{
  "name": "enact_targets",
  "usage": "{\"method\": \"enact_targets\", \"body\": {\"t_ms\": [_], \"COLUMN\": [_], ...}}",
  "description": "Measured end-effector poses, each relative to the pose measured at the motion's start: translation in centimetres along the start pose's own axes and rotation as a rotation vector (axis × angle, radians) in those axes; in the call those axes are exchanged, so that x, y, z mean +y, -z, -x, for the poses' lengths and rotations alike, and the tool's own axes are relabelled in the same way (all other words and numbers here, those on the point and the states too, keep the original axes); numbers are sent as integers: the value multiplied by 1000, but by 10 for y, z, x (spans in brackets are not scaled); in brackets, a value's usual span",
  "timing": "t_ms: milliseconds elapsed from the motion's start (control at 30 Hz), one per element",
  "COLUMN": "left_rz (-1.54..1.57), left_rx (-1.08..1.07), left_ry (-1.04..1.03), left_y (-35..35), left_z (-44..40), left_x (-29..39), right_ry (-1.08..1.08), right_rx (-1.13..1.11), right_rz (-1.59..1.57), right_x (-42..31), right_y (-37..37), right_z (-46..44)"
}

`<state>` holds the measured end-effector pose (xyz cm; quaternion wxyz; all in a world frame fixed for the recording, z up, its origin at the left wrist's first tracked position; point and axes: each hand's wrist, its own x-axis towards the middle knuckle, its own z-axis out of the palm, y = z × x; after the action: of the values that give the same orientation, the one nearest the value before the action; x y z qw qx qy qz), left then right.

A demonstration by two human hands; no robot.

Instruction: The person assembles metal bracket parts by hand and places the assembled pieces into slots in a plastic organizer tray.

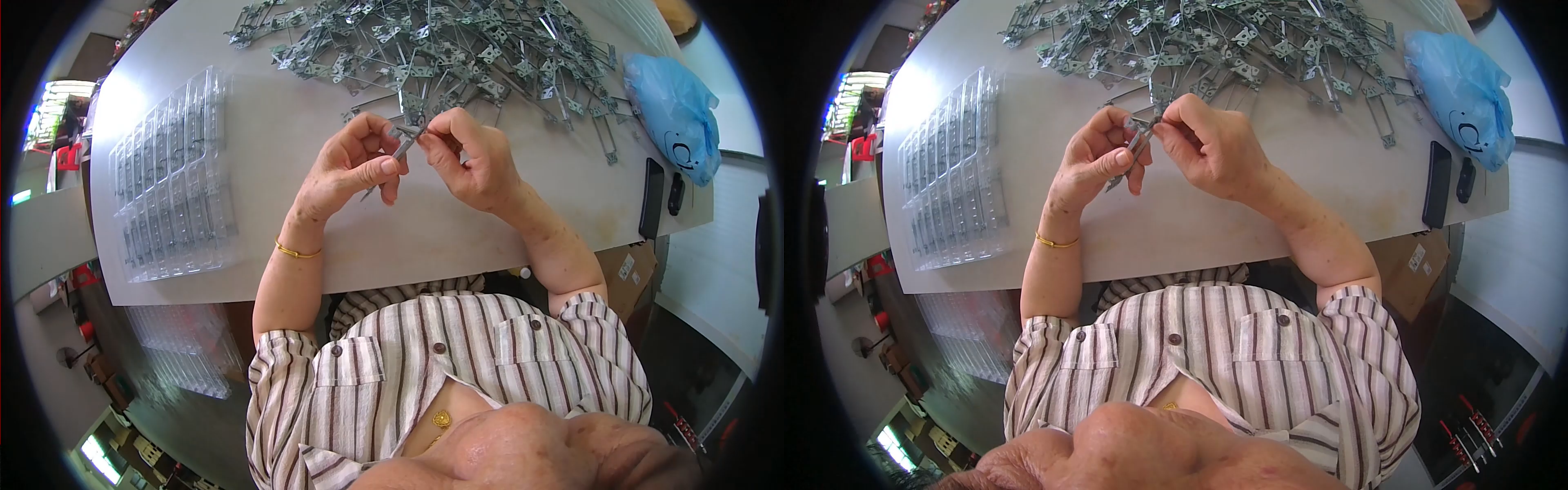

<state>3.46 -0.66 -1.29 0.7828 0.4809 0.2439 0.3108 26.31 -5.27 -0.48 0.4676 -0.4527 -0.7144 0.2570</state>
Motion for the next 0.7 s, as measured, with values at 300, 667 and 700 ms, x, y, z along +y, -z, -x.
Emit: {"method": "enact_targets", "body": {"t_ms": [300, 667, 700], "left_rz": [110, 132, 118], "left_rx": [37, -16, -15], "left_ry": [-116, -318, -336], "left_y": [3, 9, 9], "left_z": [-2, -4, -5], "left_x": [1, -3, -2], "right_ry": [-318, -474, -476], "right_rx": [-48, -84, -79], "right_rz": [-375, -614, -625], "right_x": [-2, 0, 2], "right_y": [7, 7, 4], "right_z": [0, -6, -5]}}
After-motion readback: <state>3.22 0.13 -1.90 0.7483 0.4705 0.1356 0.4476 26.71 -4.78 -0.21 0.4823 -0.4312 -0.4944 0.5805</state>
